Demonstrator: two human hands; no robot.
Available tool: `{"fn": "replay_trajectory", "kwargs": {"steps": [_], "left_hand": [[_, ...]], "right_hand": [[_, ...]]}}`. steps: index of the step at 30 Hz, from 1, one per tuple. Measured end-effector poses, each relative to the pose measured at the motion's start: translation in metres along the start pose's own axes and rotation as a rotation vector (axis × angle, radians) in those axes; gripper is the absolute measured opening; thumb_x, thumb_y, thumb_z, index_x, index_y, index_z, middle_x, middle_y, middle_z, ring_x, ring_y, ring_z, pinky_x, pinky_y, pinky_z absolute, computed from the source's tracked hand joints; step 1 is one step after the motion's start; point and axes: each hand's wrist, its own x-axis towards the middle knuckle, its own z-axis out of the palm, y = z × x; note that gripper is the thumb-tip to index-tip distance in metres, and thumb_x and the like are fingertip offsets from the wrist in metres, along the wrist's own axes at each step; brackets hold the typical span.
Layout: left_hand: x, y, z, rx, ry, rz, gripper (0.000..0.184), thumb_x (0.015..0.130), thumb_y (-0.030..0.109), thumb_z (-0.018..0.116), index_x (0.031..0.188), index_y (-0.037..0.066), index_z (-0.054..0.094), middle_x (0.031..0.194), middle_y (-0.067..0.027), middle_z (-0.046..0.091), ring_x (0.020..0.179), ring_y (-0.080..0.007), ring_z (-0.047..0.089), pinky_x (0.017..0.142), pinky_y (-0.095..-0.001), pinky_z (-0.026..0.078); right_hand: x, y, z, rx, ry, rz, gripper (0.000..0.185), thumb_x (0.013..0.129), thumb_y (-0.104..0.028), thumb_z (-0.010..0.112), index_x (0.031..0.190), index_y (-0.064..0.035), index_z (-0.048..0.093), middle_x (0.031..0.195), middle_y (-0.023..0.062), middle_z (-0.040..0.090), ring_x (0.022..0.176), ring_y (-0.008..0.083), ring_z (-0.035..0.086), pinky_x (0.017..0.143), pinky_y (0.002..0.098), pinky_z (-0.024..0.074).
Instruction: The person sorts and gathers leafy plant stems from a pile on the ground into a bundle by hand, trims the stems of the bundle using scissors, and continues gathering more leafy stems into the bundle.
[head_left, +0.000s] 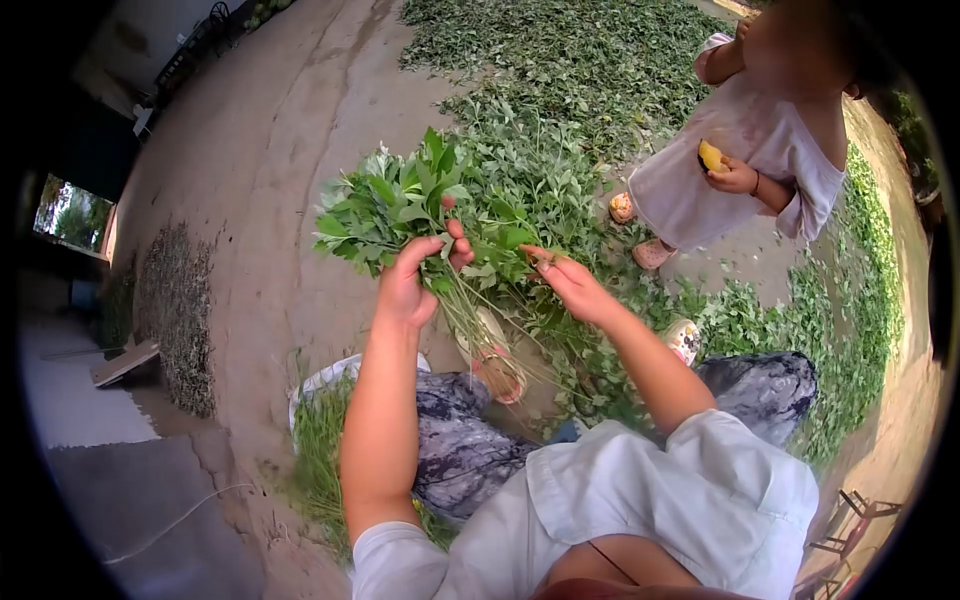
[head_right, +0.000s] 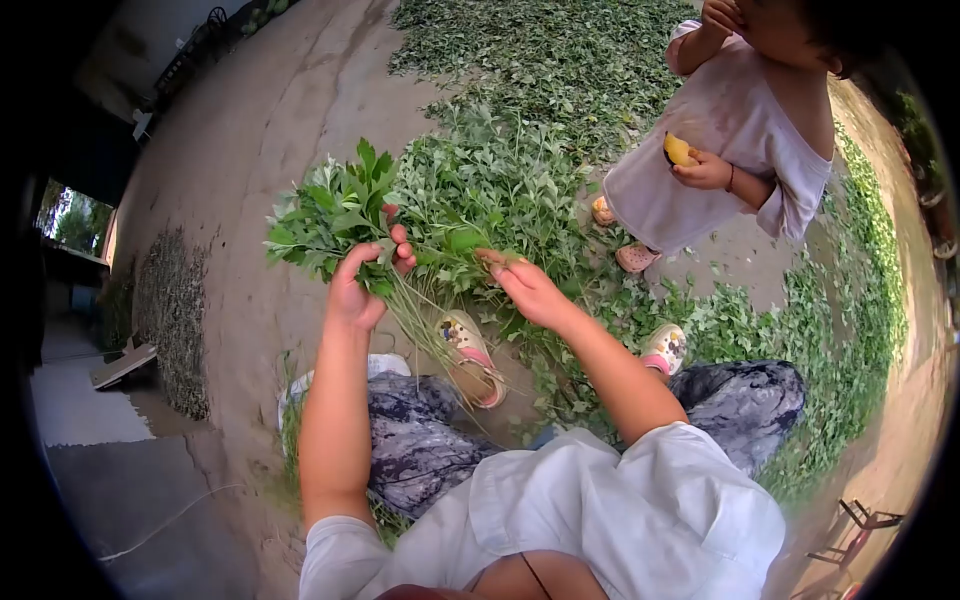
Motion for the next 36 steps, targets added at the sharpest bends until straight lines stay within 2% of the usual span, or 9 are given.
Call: {"fn": "replay_trajectory", "kwargs": {"steps": [2,4,10,14,17,24,30,33,36], "left_hand": [[0.0,-0.005,0.0,0.017,-0.031,-0.131,0.034,0.08,0.01,0.047,0.112,0.001,0.041,0.092,-0.0082,0.049,0.081,-0.0165,0.051,0.074,-0.0275,0.045],[0.0,-0.009,0.0,0.033,0.019,-0.148,0.025,0.078,0.009,0.053,0.101,0.0,0.052,0.085,-0.0059,0.057,0.077,-0.0157,0.056,0.07,-0.0287,0.046],[-0.007,-0.008,0.005,0.413,0.062,-0.08,0.023,0.078,0.01,0.056,0.098,0.0,0.054,0.084,-0.0069,0.058,0.072,-0.015,0.056,0.067,-0.0276,0.045],[-0.008,-0.016,0.01,0.483,0.133,-0.072,0.025,0.076,0.012,0.059,0.098,0.001,0.054,0.086,-0.0053,0.058,0.074,-0.0138,0.054,0.069,-0.0274,0.043],[-0.014,-0.019,0.022,0.446,0.293,-0.006,0.032,0.077,0.017,0.06,0.104,0.002,0.052,0.094,-0.0042,0.058,0.084,-0.0139,0.053,0.079,-0.0272,0.038],[-0.013,-0.009,0.022,0.324,0.311,0.179,0.025,0.084,0.02,0.051,0.102,0.002,0.051,0.097,-0.0086,0.056,0.078,-0.0146,0.056,0.071,-0.028,0.043],[-0.031,0.051,-0.017,0.095,0.574,0.352,0.02,0.086,0.026,0.049,0.077,0.009,0.045,0.064,0.0005,0.038,0.051,-0.0093,0.035,0.054,-0.0275,0.039],[-0.031,0.05,-0.021,0.156,0.573,0.211,0.02,0.085,0.027,0.051,0.078,0.009,0.045,0.066,0.0003,0.04,0.051,-0.0087,0.035,0.051,-0.026,0.036],[-0.024,0.044,-0.003,0.245,0.572,0.171,0.02,0.084,0.026,0.053,0.077,0.009,0.044,0.064,0.0006,0.039,0.051,-0.0088,0.034,0.049,-0.0263,0.033]], "right_hand": [[0.011,-0.022,-0.001,-0.151,-0.013,-0.037,0.04,0.09,-0.02,0.033,0.125,0.0002,0.035,0.119,0.0129,0.046,0.111,0.0214,0.041,0.093,0.0301,0.0309],[0.025,-0.042,0.01,-0.261,0.105,-0.268,0.039,0.088,-0.018,0.034,0.123,-0.001,0.036,0.11,0.0173,0.051,0.102,0.029,0.049,0.087,0.0334,0.0366],[0.037,-0.083,0.02,-0.465,-0.077,-0.145,0.041,0.082,-0.013,0.04,0.122,-0.0048,0.036,0.098,0.0194,0.055,0.085,0.0359,0.055,0.074,0.0407,0.044],[0.034,-0.095,0.027,-0.62,-0.142,0.038,0.04,0.077,-0.012,0.045,0.115,-0.0019,0.043,0.095,0.019,0.055,0.081,0.0352,0.055,0.07,0.0425,0.0447],[0.038,-0.086,0.031,-0.81,-0.098,-0.119,0.026,0.068,-0.012,0.051,0.09,0.001,0.053,0.083,0.0147,0.054,0.075,0.0312,0.056,0.061,0.0397,0.0468],[0.043,-0.016,0.021,-0.813,0.038,-0.383,0.017,0.069,-0.011,0.053,0.083,-0.0045,0.046,0.077,0.0107,0.051,0.075,0.0293,0.053,0.062,0.0382,0.045],[-0.051,0.136,-0.063,-1.0,-0.146,0.371,0.018,0.083,-0.023,0.043,0.085,-0.005,0.045,0.075,0.0169,0.057,0.071,0.0365,0.054,0.059,0.0439,0.0436],[-0.109,0.178,-0.105,-1.061,-0.908,0.93,0.027,0.078,-0.03,0.05,0.082,-0.0039,0.057,0.084,0.0178,0.059,0.077,0.0362,0.056,0.066,0.0421,0.0451],[-0.131,0.196,-0.125,-1.246,-0.713,1.437,0.031,0.075,-0.03,0.051,0.085,-0.0019,0.059,0.09,0.0187,0.058,0.081,0.0353,0.056,0.071,0.0418,0.0444]]}}
